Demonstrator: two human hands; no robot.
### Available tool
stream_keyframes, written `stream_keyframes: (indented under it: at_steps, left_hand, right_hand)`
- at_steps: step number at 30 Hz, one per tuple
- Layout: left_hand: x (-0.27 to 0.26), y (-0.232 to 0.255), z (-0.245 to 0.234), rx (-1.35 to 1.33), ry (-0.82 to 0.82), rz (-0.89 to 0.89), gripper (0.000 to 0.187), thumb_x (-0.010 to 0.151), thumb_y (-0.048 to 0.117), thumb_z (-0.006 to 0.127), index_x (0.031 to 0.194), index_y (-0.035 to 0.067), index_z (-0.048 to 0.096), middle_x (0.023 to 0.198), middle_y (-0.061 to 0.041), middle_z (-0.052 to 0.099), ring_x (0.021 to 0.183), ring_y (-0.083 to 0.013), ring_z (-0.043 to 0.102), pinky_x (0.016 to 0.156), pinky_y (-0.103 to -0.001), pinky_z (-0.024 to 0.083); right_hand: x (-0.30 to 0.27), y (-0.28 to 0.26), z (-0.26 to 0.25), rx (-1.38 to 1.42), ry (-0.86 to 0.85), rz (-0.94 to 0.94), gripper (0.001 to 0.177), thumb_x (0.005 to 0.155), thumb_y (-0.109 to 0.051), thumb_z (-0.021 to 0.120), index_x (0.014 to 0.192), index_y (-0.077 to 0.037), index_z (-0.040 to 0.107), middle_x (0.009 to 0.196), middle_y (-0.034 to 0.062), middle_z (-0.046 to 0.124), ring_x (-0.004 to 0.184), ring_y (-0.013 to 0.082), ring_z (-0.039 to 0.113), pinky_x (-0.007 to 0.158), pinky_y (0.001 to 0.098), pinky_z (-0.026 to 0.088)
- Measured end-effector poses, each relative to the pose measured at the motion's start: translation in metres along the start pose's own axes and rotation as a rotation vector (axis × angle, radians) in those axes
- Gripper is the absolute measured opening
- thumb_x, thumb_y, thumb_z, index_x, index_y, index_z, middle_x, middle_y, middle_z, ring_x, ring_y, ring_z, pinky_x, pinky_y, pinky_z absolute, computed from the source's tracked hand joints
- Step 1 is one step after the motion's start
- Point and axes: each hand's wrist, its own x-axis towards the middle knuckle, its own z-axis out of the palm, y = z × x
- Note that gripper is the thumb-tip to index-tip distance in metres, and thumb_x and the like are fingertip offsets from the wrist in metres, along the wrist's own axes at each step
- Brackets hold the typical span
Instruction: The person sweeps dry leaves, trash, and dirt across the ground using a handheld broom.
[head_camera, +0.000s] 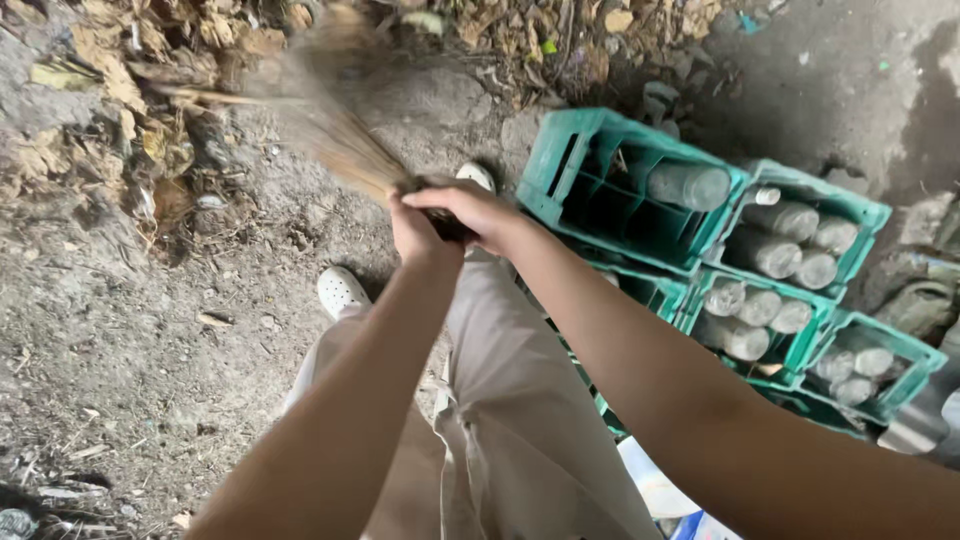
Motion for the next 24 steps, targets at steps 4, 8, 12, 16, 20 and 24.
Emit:
stream_keyframes:
  at_steps: [4,8,12,16,20,24]
  left_hand:
    - [-0.032,-0.025,0.020,-0.062,0.100,0.168,0.068,0.096,0.067,0.048,0.134,0.012,0.059,0.130,-0.012,0.064,0.119,-0.0320,0.064,0.102,-0.050,0.054]
    - [-0.048,-0.056,0.058,0.176,0.019,-0.105,0.064,0.093,0.065,0.045,0.130,0.016,0.062,0.124,-0.013,0.068,0.111,-0.0305,0.066,0.092,-0.052,0.054]
    - [-0.008,-0.102,0.098,0.397,0.014,-0.342,0.054,0.095,0.060,0.053,0.125,0.017,0.066,0.117,-0.008,0.071,0.099,-0.0270,0.069,0.084,-0.050,0.057]
    - [0.080,-0.108,0.126,0.567,0.102,-0.606,0.044,0.101,0.051,0.052,0.115,0.010,0.063,0.098,-0.009,0.072,0.076,-0.0276,0.071,0.066,-0.052,0.061]
    - [0.094,-0.069,0.112,0.263,0.326,-0.301,0.043,0.108,0.042,0.054,0.122,0.004,0.067,0.104,-0.013,0.075,0.088,-0.0229,0.074,0.075,-0.046,0.067]
    - [0.025,-0.050,0.103,0.137,0.003,-0.094,0.050,0.098,0.050,0.037,0.126,0.015,0.060,0.121,-0.014,0.065,0.113,-0.0315,0.063,0.094,-0.057,0.051]
  right_hand:
    - [-0.011,-0.010,-0.028,0.102,-0.277,-0.052,0.058,0.088,-0.023,0.071,0.143,-0.007,0.061,0.125,0.0106,0.072,0.112,0.0226,0.066,0.096,0.0366,0.052]
    - [-0.052,0.001,-0.056,0.165,0.184,-0.108,0.051,0.089,-0.023,0.071,0.137,-0.007,0.067,0.121,0.0104,0.075,0.107,0.0206,0.070,0.091,0.0343,0.054]
    - [-0.068,0.012,-0.113,0.383,0.446,-0.119,0.044,0.089,-0.025,0.067,0.131,-0.013,0.065,0.116,0.0109,0.073,0.100,0.0201,0.073,0.082,0.0349,0.058]
    - [-0.007,0.006,-0.155,0.465,0.569,-0.259,0.035,0.093,-0.019,0.069,0.117,0.006,0.073,0.107,0.0179,0.075,0.089,0.0241,0.072,0.074,0.0355,0.060]
    - [0.033,-0.042,-0.128,0.306,0.246,-0.044,0.039,0.092,-0.019,0.069,0.122,0.006,0.068,0.111,0.0211,0.074,0.096,0.0317,0.075,0.081,0.0459,0.065]
    - [-0.007,-0.066,-0.098,-0.027,0.181,0.052,0.044,0.089,-0.025,0.066,0.130,-0.011,0.064,0.116,0.0116,0.072,0.100,0.0253,0.070,0.082,0.0450,0.056]
